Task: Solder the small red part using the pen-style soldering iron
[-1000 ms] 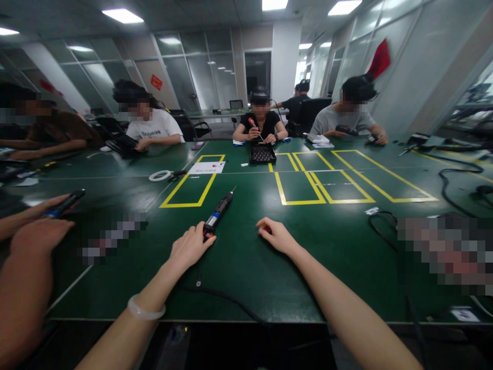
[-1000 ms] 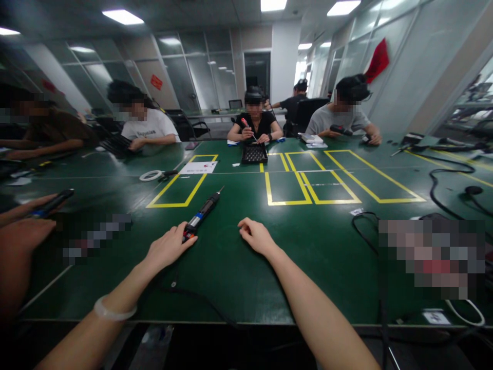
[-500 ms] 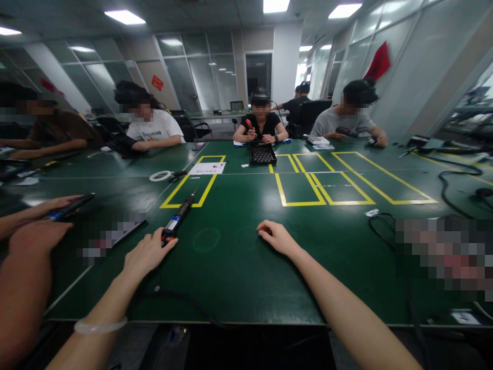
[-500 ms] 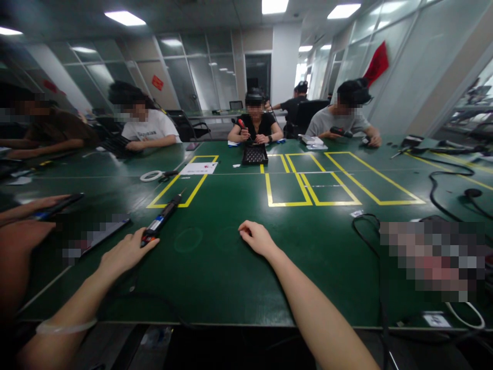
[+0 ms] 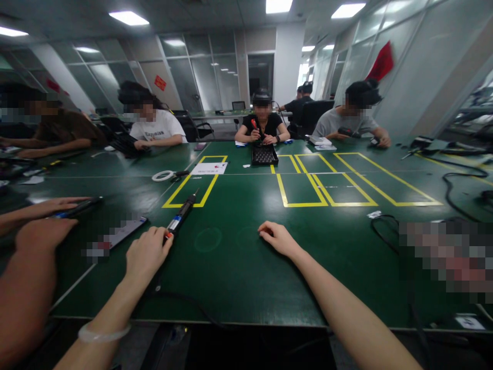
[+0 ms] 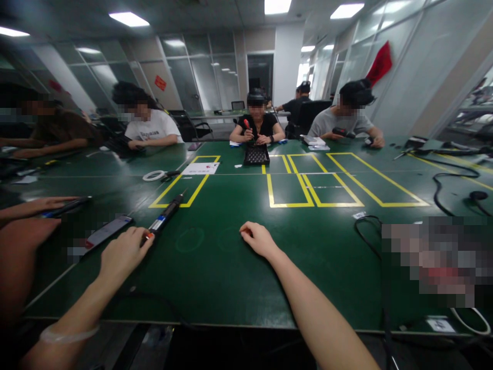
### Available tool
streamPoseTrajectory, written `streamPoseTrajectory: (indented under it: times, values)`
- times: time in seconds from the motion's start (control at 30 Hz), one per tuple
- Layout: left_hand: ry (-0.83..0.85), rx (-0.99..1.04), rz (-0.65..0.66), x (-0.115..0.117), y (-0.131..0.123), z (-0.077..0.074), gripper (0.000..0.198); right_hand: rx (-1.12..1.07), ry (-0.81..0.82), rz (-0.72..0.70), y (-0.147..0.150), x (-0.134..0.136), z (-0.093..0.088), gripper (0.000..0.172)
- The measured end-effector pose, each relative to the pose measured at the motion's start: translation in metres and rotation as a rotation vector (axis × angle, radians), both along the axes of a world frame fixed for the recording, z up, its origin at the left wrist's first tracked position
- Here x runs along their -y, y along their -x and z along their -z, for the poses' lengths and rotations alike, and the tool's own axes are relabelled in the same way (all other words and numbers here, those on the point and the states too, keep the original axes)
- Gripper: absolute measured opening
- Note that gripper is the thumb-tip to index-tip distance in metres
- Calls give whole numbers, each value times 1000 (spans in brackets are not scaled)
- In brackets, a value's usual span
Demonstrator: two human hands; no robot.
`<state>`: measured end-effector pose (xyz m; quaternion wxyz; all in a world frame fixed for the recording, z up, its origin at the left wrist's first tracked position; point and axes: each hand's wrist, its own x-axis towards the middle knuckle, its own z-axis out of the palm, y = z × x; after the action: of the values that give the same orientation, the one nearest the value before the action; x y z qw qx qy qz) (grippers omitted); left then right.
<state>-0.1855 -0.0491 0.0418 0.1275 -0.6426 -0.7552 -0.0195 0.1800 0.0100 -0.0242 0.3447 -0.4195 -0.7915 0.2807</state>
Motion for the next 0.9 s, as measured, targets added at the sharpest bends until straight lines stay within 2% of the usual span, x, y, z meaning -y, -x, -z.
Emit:
streamPoseTrajectory:
  times: [0.07,0.13,0.23,0.3,0.43,0.53,0.73,0.9]
  values:
    - [-78,155,-9,-2,-4,-2,37,-2,2,-6,0,0,-1,11]
    - [-145,447,49,-8,-18,-4,37,-6,3,-11,0,0,-1,12]
    - [-94,963,267,-22,-57,-7,39,-35,17,-13,-1,0,-1,12]
    - [1,1141,378,-33,-91,-9,42,-83,53,-18,-1,-1,0,13]
    - [157,1216,541,-51,-153,-11,42,-269,166,-25,-2,-4,0,17]
    - [209,1211,644,-61,-178,-2,39,-458,268,-27,-2,-8,-1,25]
    - [240,1282,712,-63,-192,28,38,-694,384,-63,1,-8,-2,31]
    - [231,1219,728,-54,-195,33,30,-743,467,-108,3,-7,0,31]
